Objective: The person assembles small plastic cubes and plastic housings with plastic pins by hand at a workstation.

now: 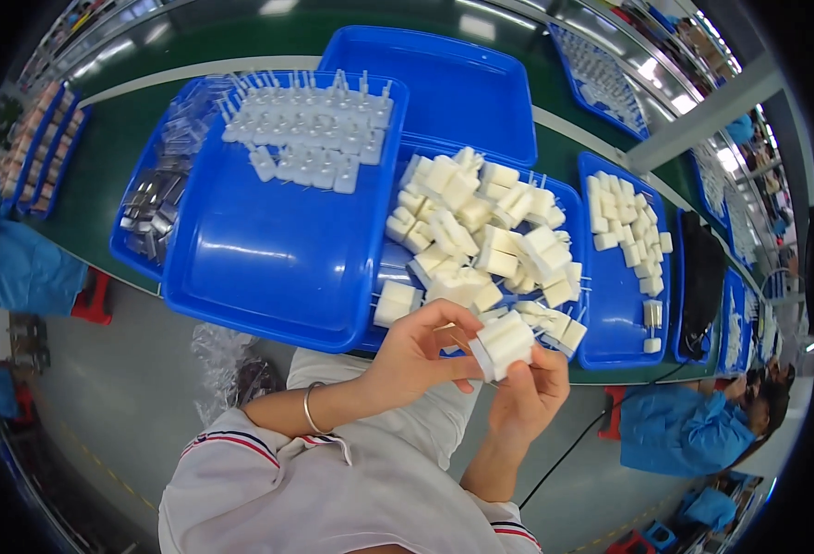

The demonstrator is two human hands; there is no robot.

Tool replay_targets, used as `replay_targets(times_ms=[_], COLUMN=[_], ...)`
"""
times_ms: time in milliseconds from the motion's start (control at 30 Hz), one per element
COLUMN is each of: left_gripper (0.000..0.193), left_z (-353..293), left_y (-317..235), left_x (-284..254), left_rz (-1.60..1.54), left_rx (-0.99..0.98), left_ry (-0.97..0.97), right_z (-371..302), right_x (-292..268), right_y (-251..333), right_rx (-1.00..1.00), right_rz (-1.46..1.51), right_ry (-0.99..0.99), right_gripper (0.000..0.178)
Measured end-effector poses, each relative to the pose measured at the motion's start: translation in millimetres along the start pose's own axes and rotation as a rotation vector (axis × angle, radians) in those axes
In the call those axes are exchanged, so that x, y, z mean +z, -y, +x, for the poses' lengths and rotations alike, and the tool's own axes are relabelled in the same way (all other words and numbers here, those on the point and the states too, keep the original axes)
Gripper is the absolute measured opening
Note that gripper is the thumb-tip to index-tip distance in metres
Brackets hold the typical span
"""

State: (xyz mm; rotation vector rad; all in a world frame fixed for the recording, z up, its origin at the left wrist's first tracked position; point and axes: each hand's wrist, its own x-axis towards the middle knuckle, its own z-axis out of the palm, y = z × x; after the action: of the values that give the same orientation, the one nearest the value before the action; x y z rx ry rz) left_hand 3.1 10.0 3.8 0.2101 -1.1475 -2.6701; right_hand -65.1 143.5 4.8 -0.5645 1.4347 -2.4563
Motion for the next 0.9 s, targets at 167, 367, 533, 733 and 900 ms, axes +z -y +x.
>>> replay_targets(times_ms=[167, 367, 533, 733, 900], left_gripper=[0.020, 0.039, 0.044, 0.037, 0.029], left_z=[9, 12, 25, 11, -10], left_y=[-76, -169, -176, -171, -158], left_x=[-37, -162, -182, -179, -153], left_rz=[0.783, 1.949, 1.877, 1.769, 1.387], left_rx=[0.398, 0.268, 0.228, 0.360, 0.539], left_ry=[-0.404, -0.653, -0.568, -0.423, -0.267], right_z=[29, 77, 76, 73, 79], right_x=[-19, -49, -38, -32, -49], right_y=[19, 26, 16, -1, 8], right_rx=[-0.232, -0.141, -0.006, -0.335, -0.314], right_rz=[-0.295, -0.394, -0.445, -1.085, -1.015], right_ry=[-0.215, -0.399, -0.136, 0.197, 0.127], right_gripper=[0.023, 0.020, 0.018, 0.018, 0.017])
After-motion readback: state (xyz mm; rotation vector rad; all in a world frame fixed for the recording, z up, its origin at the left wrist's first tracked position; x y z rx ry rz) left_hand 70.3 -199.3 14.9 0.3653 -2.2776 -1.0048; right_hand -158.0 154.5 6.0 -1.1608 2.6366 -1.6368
